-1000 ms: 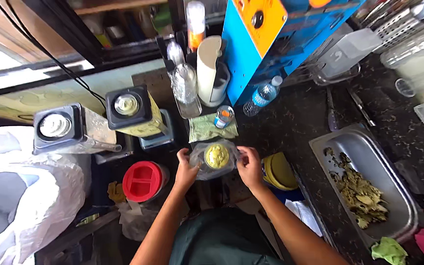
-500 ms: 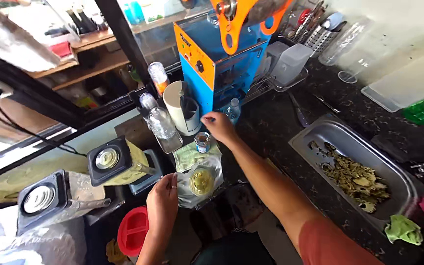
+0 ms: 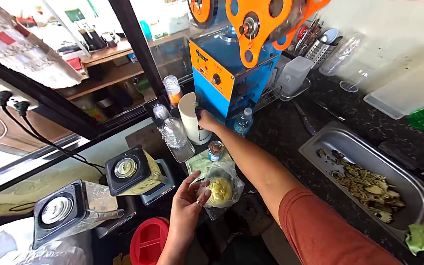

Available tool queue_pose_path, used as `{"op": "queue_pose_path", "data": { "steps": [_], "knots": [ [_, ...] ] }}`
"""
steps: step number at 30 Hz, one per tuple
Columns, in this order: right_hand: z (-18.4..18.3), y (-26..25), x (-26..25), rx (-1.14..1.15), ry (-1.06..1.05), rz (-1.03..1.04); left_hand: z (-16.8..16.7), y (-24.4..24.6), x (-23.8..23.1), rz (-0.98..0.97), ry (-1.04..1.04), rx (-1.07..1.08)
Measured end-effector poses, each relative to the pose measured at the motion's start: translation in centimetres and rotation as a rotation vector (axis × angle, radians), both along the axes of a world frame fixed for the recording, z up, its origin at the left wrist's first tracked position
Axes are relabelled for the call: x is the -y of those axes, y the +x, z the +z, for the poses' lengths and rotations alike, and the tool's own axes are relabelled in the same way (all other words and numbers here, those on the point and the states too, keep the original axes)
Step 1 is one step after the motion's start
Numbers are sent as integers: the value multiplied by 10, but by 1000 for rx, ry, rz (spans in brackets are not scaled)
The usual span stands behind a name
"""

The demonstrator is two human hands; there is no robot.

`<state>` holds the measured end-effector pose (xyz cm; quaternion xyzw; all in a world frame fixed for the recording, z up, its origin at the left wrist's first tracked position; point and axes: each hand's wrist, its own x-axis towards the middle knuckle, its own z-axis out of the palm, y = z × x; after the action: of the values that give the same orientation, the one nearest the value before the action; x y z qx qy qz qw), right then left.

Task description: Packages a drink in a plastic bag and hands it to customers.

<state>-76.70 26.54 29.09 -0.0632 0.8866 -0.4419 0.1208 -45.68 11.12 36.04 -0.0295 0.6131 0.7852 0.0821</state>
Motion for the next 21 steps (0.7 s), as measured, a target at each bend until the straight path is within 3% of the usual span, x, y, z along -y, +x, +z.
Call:
{"op": "queue_pose_path", "data": {
  "steps": [2, 6, 8, 12, 15, 18, 21],
  "knots": [
    [-6, -2, 1, -4, -9, 6, -2, 3, -2, 4, -110, -52],
    [-7, 0, 0, -103, -22, -1, 1, -1, -9, 58, -615, -161],
    [-10, 9, -4, -124, -45, -48, 5, -4, -15, 101, -730, -147],
    [-15, 24, -14, -137, -256, -157, 4, -16, -33, 208, -446, -105],
    [-12, 36, -26, -365, -418, -108, 0, -18, -50, 315, -326, -121],
    [29, 55, -51, -660, -452, 32, -4, -12, -57, 430, -244, -107],
    [89, 91, -69, -721, -580, 255, -11, 7, -53, 604, -139, 14]
  ]
}}
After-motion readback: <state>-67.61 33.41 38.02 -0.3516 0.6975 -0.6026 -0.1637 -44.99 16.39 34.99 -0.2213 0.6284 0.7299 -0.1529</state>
